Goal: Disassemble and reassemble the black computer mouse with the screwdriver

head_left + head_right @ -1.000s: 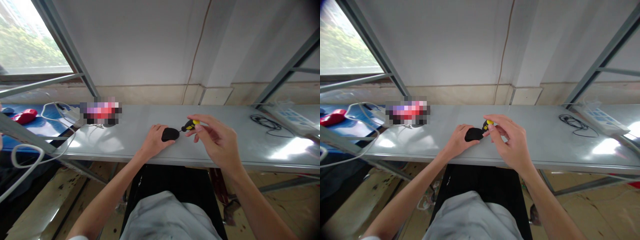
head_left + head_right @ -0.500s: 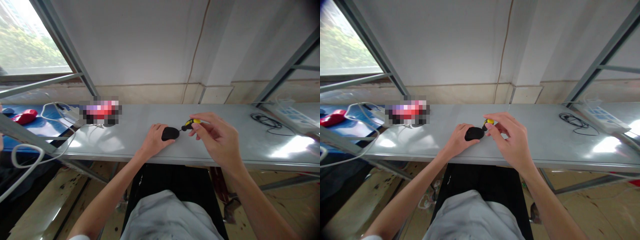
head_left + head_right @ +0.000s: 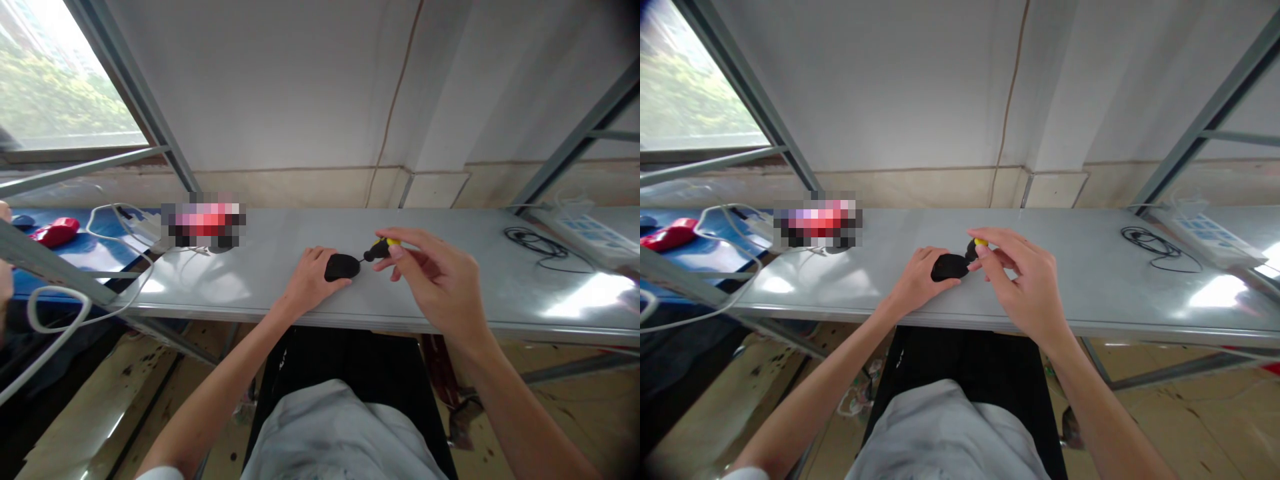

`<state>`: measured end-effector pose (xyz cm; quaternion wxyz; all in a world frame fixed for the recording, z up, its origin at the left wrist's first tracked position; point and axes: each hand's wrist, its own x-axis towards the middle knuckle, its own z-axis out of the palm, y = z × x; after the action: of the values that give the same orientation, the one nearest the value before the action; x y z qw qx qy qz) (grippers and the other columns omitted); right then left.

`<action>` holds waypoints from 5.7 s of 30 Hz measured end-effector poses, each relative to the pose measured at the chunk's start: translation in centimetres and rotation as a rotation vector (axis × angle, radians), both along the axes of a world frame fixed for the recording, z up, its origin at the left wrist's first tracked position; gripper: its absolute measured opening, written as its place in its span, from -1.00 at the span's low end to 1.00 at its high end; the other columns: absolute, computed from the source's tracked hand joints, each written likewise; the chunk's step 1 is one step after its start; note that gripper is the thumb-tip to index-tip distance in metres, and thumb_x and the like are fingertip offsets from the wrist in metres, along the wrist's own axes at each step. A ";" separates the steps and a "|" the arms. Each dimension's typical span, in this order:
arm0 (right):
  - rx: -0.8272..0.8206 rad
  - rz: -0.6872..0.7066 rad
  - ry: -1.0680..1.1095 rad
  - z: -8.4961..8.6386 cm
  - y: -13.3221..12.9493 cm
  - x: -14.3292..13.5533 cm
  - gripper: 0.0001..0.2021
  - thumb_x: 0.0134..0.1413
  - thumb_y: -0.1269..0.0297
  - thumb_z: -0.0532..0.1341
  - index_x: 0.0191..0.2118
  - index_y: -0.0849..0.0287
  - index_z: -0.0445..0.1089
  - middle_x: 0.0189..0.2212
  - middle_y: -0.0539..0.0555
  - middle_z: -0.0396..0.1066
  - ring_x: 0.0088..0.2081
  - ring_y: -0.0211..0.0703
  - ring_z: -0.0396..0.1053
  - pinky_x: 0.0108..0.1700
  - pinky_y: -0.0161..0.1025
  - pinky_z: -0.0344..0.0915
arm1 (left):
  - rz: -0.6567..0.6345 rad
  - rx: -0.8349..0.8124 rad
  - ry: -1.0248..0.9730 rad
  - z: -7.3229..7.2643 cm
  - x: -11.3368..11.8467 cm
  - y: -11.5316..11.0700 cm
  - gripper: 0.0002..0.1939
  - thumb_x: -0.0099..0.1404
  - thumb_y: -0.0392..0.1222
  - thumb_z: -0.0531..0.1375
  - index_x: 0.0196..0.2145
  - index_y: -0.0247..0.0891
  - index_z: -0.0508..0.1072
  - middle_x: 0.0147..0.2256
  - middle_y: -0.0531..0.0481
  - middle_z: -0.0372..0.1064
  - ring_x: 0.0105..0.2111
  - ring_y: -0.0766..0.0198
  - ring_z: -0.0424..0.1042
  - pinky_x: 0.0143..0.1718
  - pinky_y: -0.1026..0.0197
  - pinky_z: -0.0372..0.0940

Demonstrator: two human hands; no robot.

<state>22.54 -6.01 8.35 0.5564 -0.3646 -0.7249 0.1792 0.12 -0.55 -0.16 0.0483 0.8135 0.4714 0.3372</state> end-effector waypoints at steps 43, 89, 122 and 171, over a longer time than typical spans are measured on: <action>0.021 0.008 0.002 0.0 0.0 -0.2 -0.80 0.41 0.29 0.31 0.07 -0.02 0.61 -0.04 0.08 0.62 -0.33 -0.23 0.65 -0.30 -0.26 0.57 | 0.008 -0.001 -0.018 -0.2 0.0 0.1 -0.48 0.29 0.01 0.49 0.09 -0.18 0.44 0.02 -0.13 0.51 0.05 -0.07 0.45 0.17 -0.12 0.35; -0.013 0.000 0.068 -0.4 0.3 0.2 -0.85 0.36 0.22 0.38 -0.01 -0.02 0.63 -0.07 0.06 0.58 -0.35 -0.22 0.63 -0.43 -0.30 0.53 | 0.048 -0.029 -0.045 -0.2 0.0 0.0 -0.48 0.30 0.00 0.48 0.09 -0.22 0.44 0.02 -0.16 0.52 0.04 -0.08 0.46 0.14 -0.13 0.38; 0.020 -0.133 -0.088 -4.3 1.6 2.3 -0.82 0.33 0.23 0.38 -0.01 0.09 0.49 -0.03 0.10 0.55 -0.27 -0.15 0.66 -0.15 -0.18 0.65 | 0.063 -0.028 -0.062 -0.4 0.1 0.1 -0.46 0.29 -0.01 0.49 0.12 -0.25 0.47 0.02 -0.19 0.45 0.07 -0.09 0.43 0.19 -0.13 0.36; 0.133 -0.337 -0.584 -10.3 3.7 3.2 -0.59 0.42 -0.01 0.21 0.14 0.18 0.53 0.03 0.35 0.41 0.06 0.28 0.44 0.11 0.27 0.45 | -0.073 0.007 -0.161 -0.1 0.3 0.0 -0.72 0.57 -0.27 0.05 0.17 -0.25 0.38 0.07 -0.21 0.42 0.13 0.06 0.46 0.28 -0.08 0.37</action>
<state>25.71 -2.35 -1.91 0.3697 -0.4780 -0.7933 -0.0747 0.44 -0.56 -0.29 0.0956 0.8006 0.4350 0.4009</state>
